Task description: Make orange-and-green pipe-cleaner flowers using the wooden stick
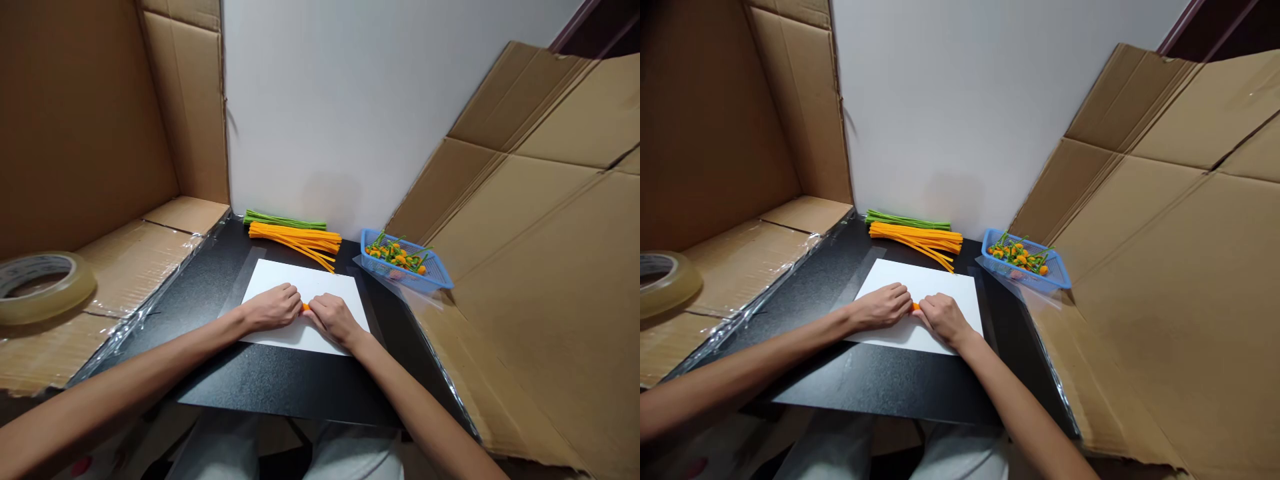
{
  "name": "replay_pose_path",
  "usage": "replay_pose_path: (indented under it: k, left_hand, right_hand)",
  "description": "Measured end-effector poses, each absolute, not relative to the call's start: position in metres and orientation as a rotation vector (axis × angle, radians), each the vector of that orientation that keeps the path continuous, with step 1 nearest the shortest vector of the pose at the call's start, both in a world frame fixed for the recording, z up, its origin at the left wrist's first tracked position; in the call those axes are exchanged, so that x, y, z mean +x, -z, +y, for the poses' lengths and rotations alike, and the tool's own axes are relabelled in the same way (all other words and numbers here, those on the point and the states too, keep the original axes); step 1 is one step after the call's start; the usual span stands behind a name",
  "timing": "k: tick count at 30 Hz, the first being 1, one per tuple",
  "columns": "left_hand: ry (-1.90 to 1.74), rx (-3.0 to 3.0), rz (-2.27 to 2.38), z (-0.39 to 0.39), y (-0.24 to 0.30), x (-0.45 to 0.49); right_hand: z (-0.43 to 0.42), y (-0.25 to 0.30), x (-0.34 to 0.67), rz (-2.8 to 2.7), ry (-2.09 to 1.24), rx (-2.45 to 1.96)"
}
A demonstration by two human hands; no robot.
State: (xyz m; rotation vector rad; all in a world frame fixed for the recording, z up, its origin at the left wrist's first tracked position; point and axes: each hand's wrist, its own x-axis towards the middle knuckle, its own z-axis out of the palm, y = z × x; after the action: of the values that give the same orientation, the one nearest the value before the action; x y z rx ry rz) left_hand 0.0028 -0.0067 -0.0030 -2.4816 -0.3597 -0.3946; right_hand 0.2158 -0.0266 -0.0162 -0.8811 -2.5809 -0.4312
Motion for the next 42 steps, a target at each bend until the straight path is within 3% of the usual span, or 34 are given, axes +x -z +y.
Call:
replay_pose_path:
  k: [12, 23, 28, 32, 38, 42]
  left_hand:
    - [0.402, -2.519, -0.294, -0.001, 0.006, 0.003]
    - [0.556, -2.614, -0.804, 0.043, -0.008, -0.026]
    - [0.609, -2.550, -0.714, 0.023, -0.008, -0.004]
    - [0.444, -2.571, -0.576, 0.010, 0.000, 0.010]
    - [0.510, -2.417, -0.421, 0.003, 0.004, 0.000]
    - [0.594, -2.396, -0.285, 0.007, 0.006, -0.003]
  right_hand:
    - [-0.028, 0.018, 0.214, -2.562, 0.376, -0.883]
    - [-0.007, -0.008, 0.232, -2.263, -0.154, -1.231]
    - [-0.016, -0.008, 0.221, -2.287, -0.200, -1.415]
    - [-0.024, -0.013, 0.210, -2.313, -0.436, -1.266]
    - [-0.037, -0.021, 0.210, -1.897, -1.468, -1.175]
    - [-0.053, -0.020, 0.229, -1.664, -1.775, -1.251]
